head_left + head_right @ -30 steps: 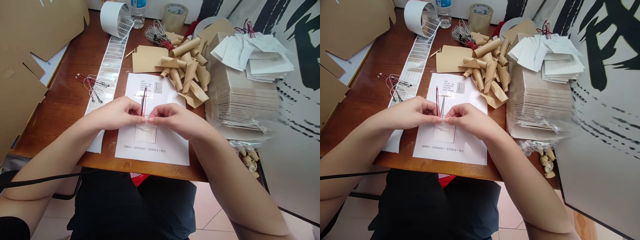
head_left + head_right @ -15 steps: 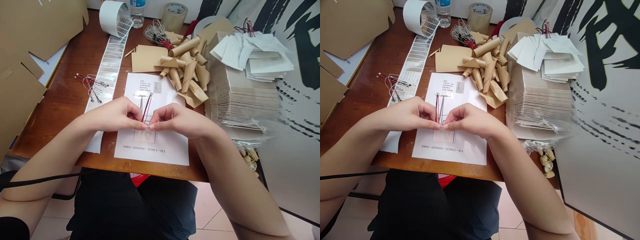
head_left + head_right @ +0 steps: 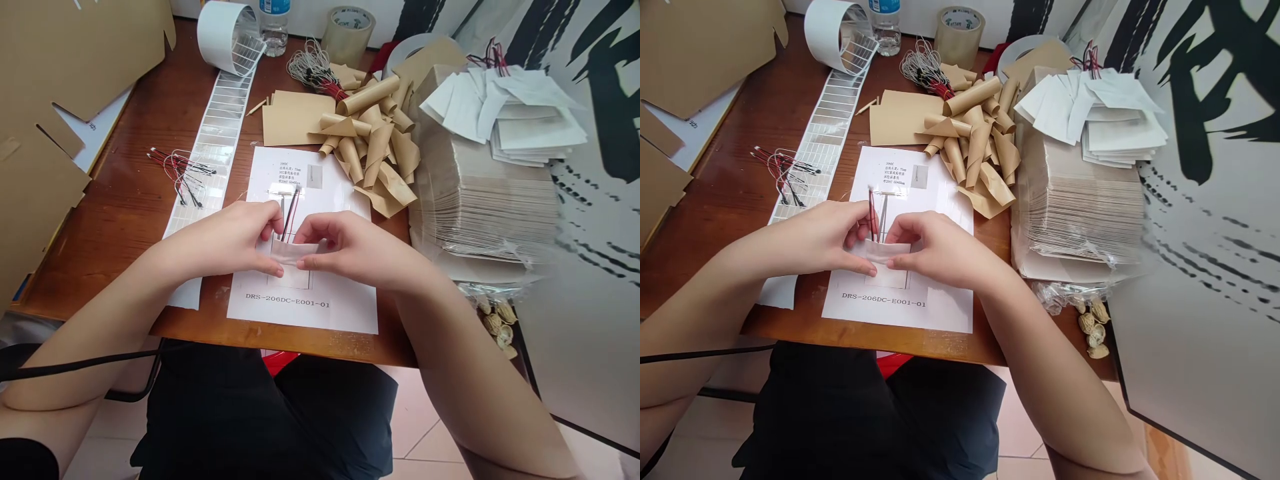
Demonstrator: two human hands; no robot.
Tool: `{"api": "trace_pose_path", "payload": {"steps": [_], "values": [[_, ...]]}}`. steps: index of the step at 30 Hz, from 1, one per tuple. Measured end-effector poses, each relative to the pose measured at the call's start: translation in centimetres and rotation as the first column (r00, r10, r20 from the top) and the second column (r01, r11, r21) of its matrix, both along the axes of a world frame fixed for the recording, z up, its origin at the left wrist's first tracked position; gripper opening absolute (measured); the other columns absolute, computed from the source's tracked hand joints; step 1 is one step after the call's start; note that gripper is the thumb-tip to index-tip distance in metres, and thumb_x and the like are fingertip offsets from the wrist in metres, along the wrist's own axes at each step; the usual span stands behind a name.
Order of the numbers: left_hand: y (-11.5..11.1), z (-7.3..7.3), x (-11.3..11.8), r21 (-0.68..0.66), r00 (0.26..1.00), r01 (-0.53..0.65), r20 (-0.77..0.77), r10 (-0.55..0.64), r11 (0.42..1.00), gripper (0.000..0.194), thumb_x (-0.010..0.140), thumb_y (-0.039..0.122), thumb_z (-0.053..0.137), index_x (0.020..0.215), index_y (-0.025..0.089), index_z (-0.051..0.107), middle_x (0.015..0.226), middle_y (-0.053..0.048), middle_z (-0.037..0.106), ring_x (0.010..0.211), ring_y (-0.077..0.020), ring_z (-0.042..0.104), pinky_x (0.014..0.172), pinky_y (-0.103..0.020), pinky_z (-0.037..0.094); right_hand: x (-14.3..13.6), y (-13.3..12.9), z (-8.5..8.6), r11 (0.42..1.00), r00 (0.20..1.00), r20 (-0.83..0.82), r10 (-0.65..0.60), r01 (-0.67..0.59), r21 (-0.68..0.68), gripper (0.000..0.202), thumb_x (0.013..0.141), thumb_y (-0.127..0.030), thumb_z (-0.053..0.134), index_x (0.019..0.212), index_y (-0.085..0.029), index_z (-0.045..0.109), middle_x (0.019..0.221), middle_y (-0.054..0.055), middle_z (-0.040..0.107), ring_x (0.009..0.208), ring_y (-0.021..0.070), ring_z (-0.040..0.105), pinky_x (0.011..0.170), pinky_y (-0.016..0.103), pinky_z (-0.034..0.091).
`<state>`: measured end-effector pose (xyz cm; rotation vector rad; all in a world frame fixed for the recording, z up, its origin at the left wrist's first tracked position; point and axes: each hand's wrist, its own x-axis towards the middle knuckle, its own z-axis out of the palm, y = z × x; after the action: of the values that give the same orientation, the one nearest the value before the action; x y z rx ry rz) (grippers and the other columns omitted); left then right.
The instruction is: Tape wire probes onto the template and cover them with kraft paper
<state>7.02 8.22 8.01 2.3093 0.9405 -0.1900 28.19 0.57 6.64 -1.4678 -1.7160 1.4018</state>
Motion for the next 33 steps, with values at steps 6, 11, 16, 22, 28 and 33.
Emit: {"api": "trace_pose_path", "payload": {"steps": [6,11,16,22,28,33], "values": [[0.1,-0.9,-0.4,0.042,0.992,0.125,-0.026,-0.124,0.991,0.054,0.073,0.049,0.081,0.114,0.024,0.057,0.109,-0.003,0.067,0.100,-0.0254,0.064,0.074,-0.030,0.041,-1.6,-0.6,-0.3,0.982,0.985,0.170,-0.025,-0.007,0.189,0.002,0.082,-0.018,0.076,0.082,-0.020,0.078,0.083,0.001,0.078,0.077,0.0176,0.067,0.072,0.031,0.046],[0.0,-0.8,-0.4,-0.011,0.994,0.103,-0.040,-0.104,0.995,0.062,0.070,0.053,0.081,0.118,0.025,0.054,0.117,-0.005,0.066,0.105,-0.0280,0.064,0.076,-0.031,0.041,-1.7,-1.0,0.1,0.958,0.980,0.199,0.022,-0.078,0.277,0.015,0.083,-0.011,0.070,0.080,-0.022,0.081,0.080,0.002,0.080,0.074,0.0186,0.071,0.075,0.032,0.050],[-0.2,-0.6,-0.3,-0.006,0.991,0.110,-0.075,-0.110,0.994,0.073,0.064,0.055,0.085,0.124,0.026,0.053,0.119,-0.005,0.064,0.103,-0.0291,0.065,0.074,-0.032,0.041,-1.1,-1.1,0.6,0.914,0.969,0.195,0.151,-0.212,0.345,0.023,0.083,-0.009,0.065,0.080,-0.024,0.082,0.076,0.001,0.078,0.066,0.0165,0.066,0.069,0.031,0.049],[-0.5,-0.8,-0.2,-0.012,0.991,0.117,-0.067,-0.118,0.993,0.071,0.067,0.052,0.081,0.127,0.026,0.053,0.123,-0.006,0.064,0.107,-0.0295,0.062,0.078,-0.032,0.041,-1.1,-1.8,1.4,0.910,0.982,0.162,0.098,-0.154,0.386,0.017,0.087,-0.017,0.068,0.078,-0.025,0.081,0.075,0.001,0.078,0.066,0.0176,0.067,0.068,0.032,0.048],[-0.1,-0.1,-0.7,-0.040,0.983,0.178,-0.038,-0.179,0.983,0.053,0.069,0.038,0.078,0.118,0.025,0.063,0.118,-0.007,0.066,0.100,-0.0270,0.062,0.077,-0.031,0.043,-0.9,-1.8,1.9,0.947,0.990,0.142,-0.017,-0.030,0.321,0.013,0.086,-0.028,0.074,0.076,-0.022,0.078,0.067,0.000,0.072,0.061,0.0143,0.058,0.062,0.030,0.041],[0.8,1.1,-0.6,-0.237,0.984,0.053,0.176,-0.011,0.970,0.025,0.092,0.038,0.055,0.091,0.021,0.074,0.085,-0.003,0.070,0.075,-0.0170,0.061,0.067,-0.027,0.042,-0.7,-0.9,0.9,0.972,0.981,0.093,-0.173,0.155,0.175,0.029,0.079,-0.046,0.081,0.071,-0.019,0.075,0.064,0.001,0.066,0.064,0.0140,0.053,0.059,0.029,0.036]]}}
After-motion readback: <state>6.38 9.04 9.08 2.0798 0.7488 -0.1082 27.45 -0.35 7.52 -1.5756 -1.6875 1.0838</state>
